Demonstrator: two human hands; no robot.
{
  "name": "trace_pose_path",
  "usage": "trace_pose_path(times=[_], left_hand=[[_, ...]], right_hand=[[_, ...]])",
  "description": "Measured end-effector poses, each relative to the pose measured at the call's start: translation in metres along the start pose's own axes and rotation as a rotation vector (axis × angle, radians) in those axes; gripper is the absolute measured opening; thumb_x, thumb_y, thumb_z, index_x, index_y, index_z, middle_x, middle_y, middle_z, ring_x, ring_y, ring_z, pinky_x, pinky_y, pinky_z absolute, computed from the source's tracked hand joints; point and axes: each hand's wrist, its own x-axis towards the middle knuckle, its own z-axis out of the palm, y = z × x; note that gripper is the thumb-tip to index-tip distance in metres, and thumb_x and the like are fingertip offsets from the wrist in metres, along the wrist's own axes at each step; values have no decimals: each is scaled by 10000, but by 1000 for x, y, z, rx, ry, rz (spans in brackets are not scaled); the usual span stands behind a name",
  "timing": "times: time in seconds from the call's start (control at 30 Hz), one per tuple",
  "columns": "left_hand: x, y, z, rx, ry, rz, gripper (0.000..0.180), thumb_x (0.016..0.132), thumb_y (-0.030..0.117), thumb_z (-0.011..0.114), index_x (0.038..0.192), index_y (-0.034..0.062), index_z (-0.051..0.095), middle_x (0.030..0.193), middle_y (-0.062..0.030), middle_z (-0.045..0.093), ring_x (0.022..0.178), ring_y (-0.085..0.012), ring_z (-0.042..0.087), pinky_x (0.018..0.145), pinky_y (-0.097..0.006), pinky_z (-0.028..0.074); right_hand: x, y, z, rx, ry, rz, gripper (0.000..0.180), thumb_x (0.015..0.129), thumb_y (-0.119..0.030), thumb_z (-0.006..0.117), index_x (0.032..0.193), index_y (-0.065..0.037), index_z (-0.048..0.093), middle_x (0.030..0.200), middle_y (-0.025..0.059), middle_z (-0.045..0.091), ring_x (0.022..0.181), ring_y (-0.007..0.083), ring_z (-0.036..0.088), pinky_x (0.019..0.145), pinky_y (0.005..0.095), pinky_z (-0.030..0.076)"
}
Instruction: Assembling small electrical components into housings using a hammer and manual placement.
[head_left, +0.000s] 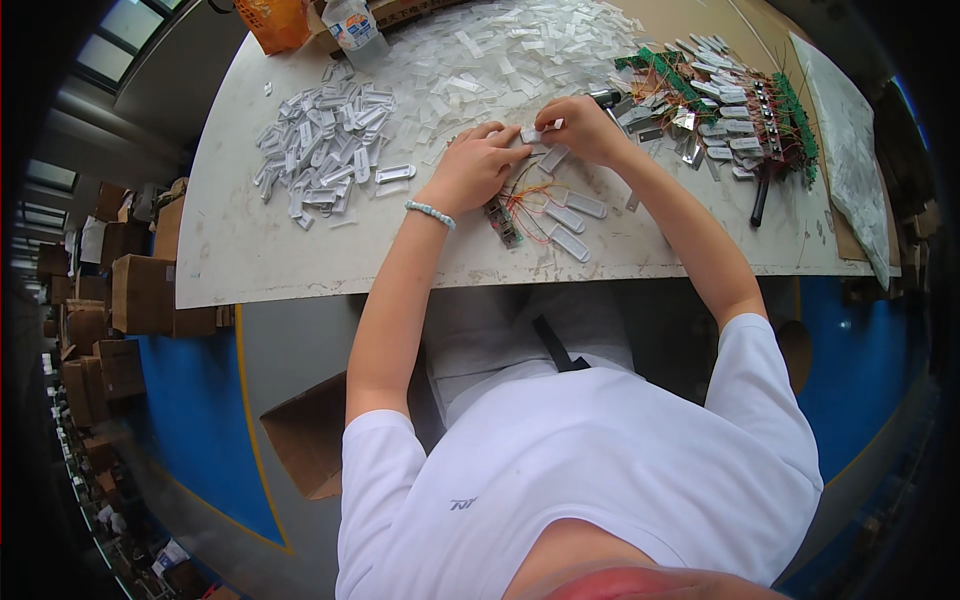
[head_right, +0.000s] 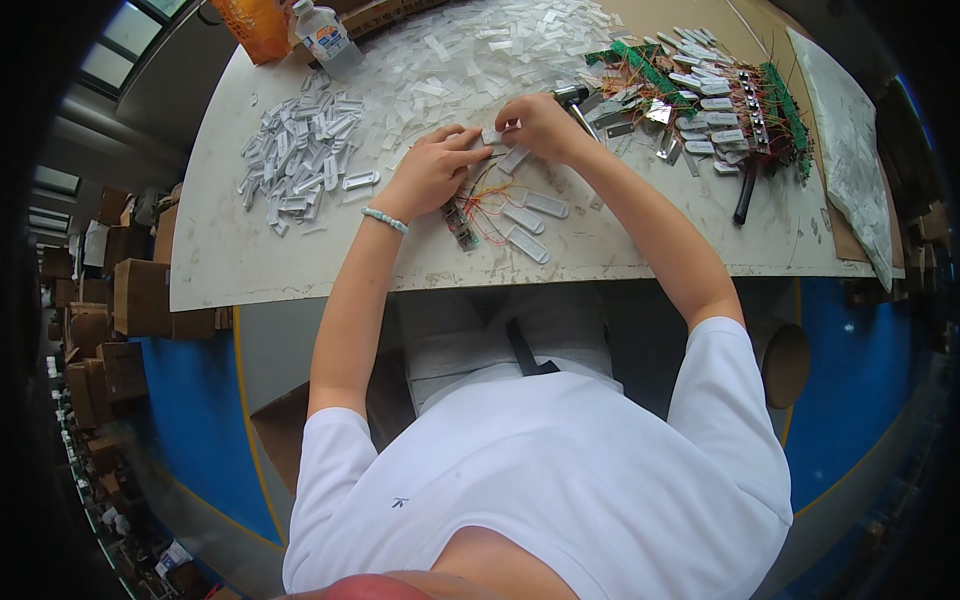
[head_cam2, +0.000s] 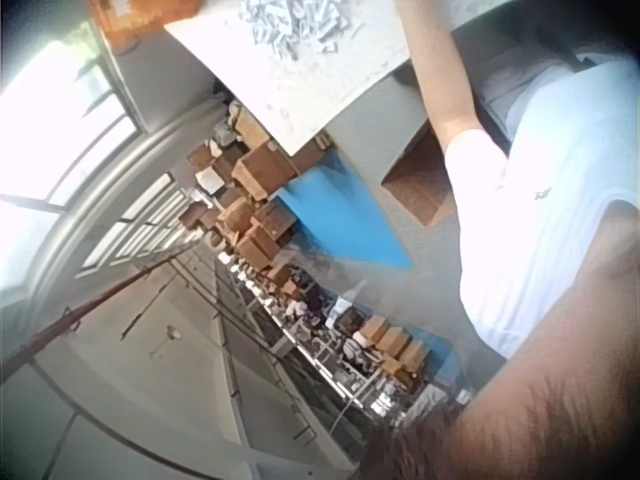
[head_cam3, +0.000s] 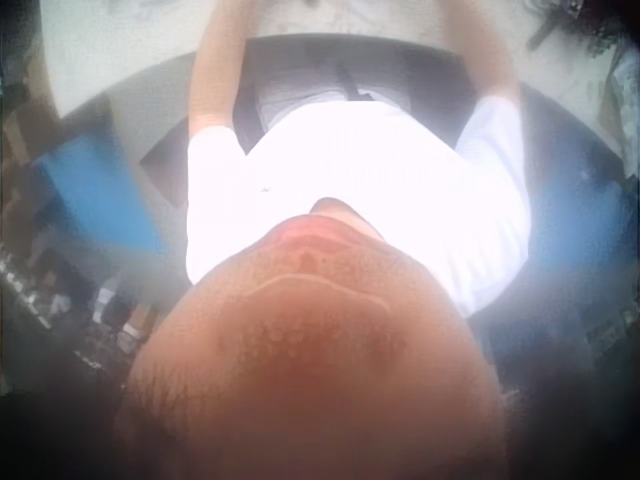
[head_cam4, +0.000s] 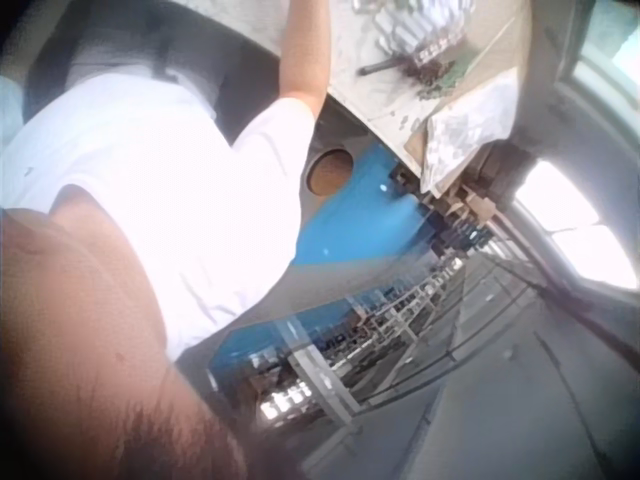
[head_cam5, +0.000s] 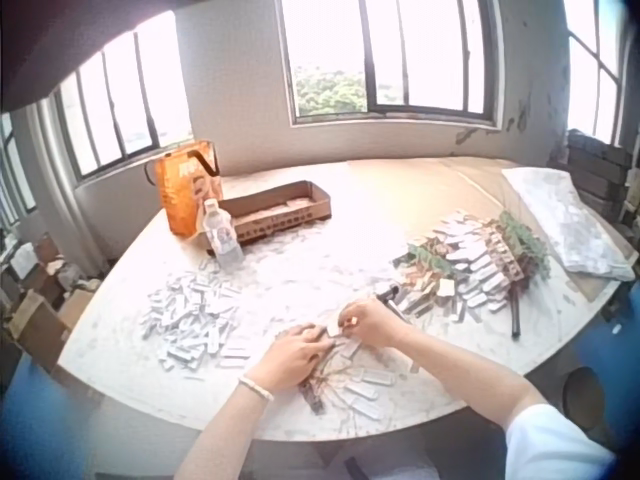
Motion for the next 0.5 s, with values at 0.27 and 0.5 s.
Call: trace_pose_path(times=[0.27,0.5], left_hand=[[1,-3,1,-13,28,11,428,837,52,580,1227,190,692,1385,-67,590,1292,-291,513,1054,-411,438],[2,-1,3,-12,34,16,439,838,55,579,1235,203,693,1395,-67,582,1292,-284,514,1060,-406,430]], right_hand=[[3,-4,2,15,5,104,197,758,-38,723,951,2,729,943,116,707,868,247,672,802,333,527],[-6,1,1,-250,82,-161,236,794,-121,745,998,-6,716,1008,114,681,871,289,655,816,366,526]])
